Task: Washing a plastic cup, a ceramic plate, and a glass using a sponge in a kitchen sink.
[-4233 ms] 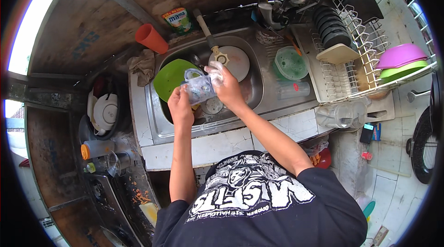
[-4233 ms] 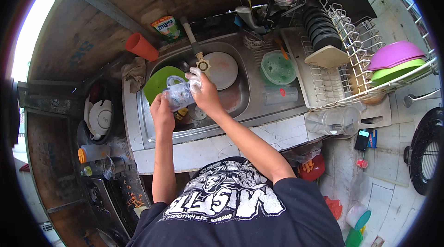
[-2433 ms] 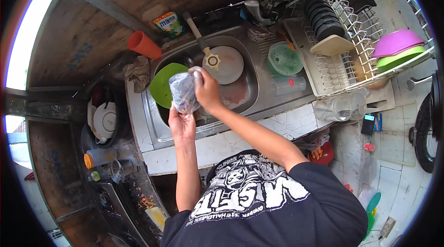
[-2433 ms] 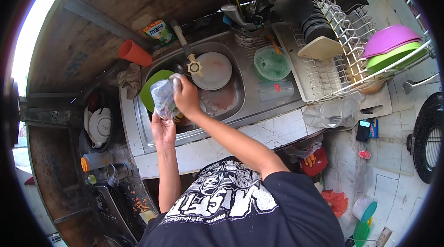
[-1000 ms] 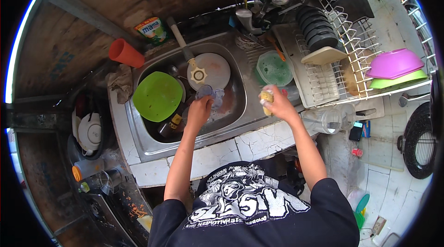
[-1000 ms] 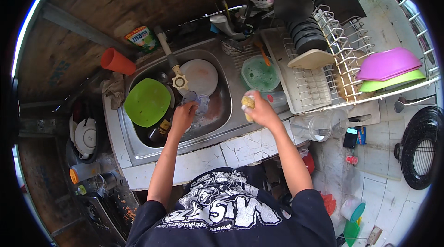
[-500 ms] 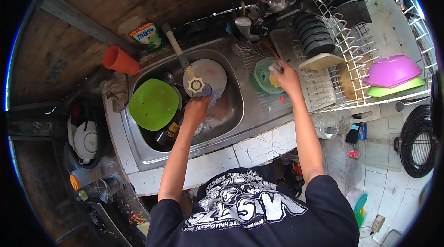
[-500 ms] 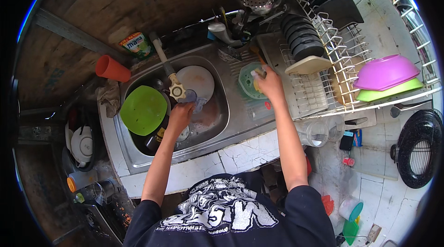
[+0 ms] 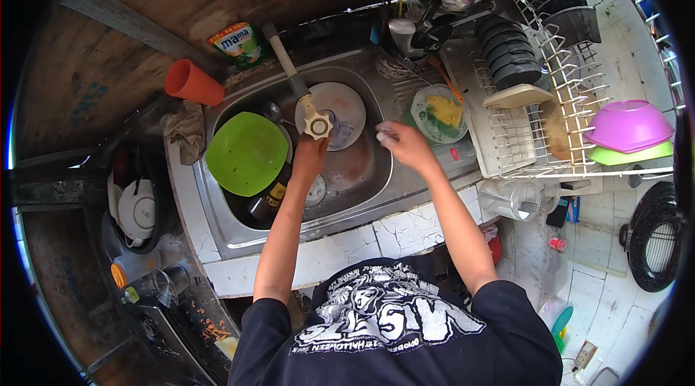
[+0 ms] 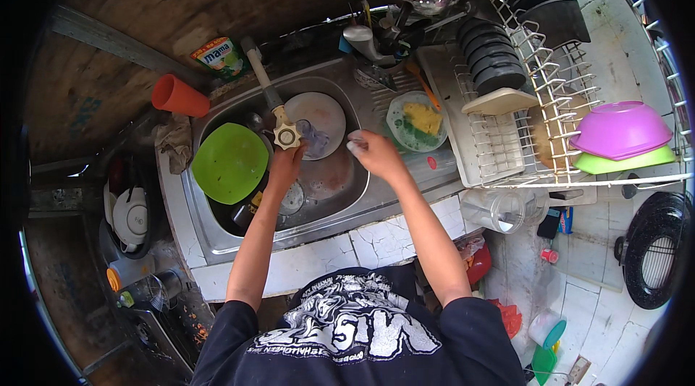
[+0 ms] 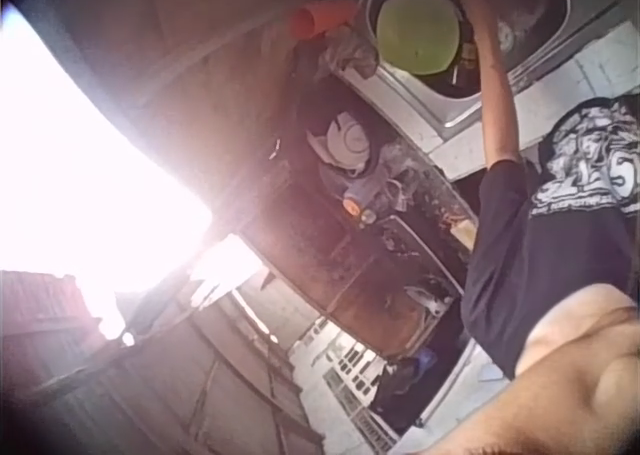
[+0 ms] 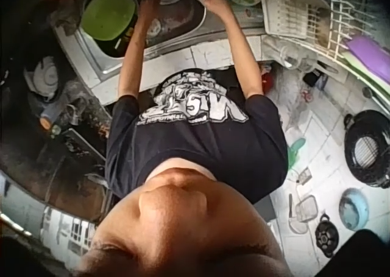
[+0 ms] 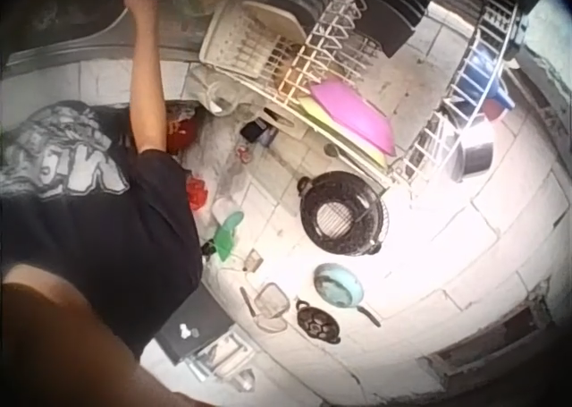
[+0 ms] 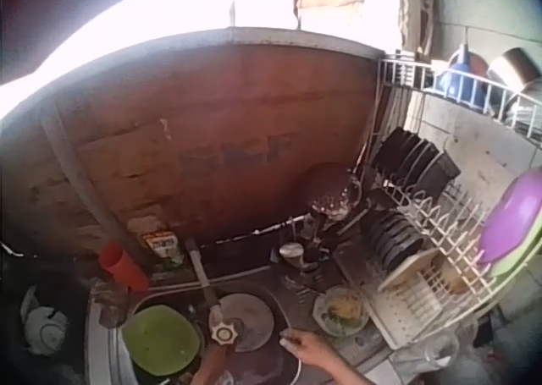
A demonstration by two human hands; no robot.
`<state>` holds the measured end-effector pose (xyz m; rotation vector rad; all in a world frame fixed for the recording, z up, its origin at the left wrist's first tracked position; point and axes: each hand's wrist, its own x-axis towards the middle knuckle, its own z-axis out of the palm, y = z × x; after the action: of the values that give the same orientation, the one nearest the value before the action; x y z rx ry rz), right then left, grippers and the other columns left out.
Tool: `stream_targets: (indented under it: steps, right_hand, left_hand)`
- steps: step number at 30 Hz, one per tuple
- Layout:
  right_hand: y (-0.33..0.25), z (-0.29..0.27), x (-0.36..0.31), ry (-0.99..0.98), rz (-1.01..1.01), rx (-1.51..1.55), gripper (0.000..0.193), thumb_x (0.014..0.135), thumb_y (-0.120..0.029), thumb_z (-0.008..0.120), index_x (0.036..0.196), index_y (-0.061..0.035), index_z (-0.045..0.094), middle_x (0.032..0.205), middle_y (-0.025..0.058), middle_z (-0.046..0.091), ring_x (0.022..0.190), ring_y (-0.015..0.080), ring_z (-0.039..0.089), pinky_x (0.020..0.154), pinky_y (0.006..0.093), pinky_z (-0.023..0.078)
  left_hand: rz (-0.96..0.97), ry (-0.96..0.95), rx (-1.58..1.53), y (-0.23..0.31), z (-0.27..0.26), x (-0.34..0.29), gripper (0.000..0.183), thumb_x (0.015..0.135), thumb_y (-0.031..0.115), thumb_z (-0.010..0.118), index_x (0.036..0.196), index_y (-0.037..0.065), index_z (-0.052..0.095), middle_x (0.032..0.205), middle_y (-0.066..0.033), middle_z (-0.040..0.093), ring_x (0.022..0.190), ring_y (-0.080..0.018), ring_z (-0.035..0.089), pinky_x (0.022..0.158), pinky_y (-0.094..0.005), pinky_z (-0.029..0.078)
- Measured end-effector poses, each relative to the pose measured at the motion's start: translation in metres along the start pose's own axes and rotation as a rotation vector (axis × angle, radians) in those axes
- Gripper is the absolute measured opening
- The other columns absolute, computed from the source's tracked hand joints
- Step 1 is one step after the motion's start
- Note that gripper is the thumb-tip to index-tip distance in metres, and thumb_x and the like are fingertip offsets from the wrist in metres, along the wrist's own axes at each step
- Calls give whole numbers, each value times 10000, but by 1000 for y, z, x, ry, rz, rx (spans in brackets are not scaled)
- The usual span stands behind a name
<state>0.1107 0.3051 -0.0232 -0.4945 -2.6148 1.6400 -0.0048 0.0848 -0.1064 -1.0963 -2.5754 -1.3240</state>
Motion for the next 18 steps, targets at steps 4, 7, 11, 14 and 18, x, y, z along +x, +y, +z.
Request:
stream_targets:
  steps: [4,7,11,14,18]
  right_hand:
    - [11,48,17,-117,266,613,172,899,-77,565,982,60,630,804,98,668,713,162,665,628,261,543]
    - [30,87,29,-145,350,645,162,879,-51,575,957,84,617,811,115,663,710,179,667,630,271,554]
    - [52,143,59,66,213,830,138,855,11,546,945,89,616,900,135,665,777,204,669,613,294,562]
    - [28,171,74,131,313,1020,160,858,19,518,966,63,628,893,124,660,798,211,665,597,281,557]
    - [24,173,85,20,354,955,183,849,-24,572,1009,-26,661,838,98,666,763,181,664,566,250,516]
  left_hand:
    - [-350,65,-180,-23,7,-13,165,831,48,591,976,-16,634,815,-202,655,741,-386,624,666,-402,480]
    - [-542,239,-395,-20,11,-14,168,862,81,581,963,-45,627,763,-168,655,690,-265,631,645,-355,472]
    - [-622,298,-442,-17,2,-17,207,896,132,578,952,-62,627,753,-129,650,704,-170,606,642,-324,466]
    - [-704,357,-350,-32,-14,-27,240,907,163,586,971,-63,634,786,-112,660,719,-161,603,658,-305,465]
    - [-801,418,-464,-34,-17,-27,274,916,179,589,997,-78,637,813,-89,655,730,-140,583,663,-296,457]
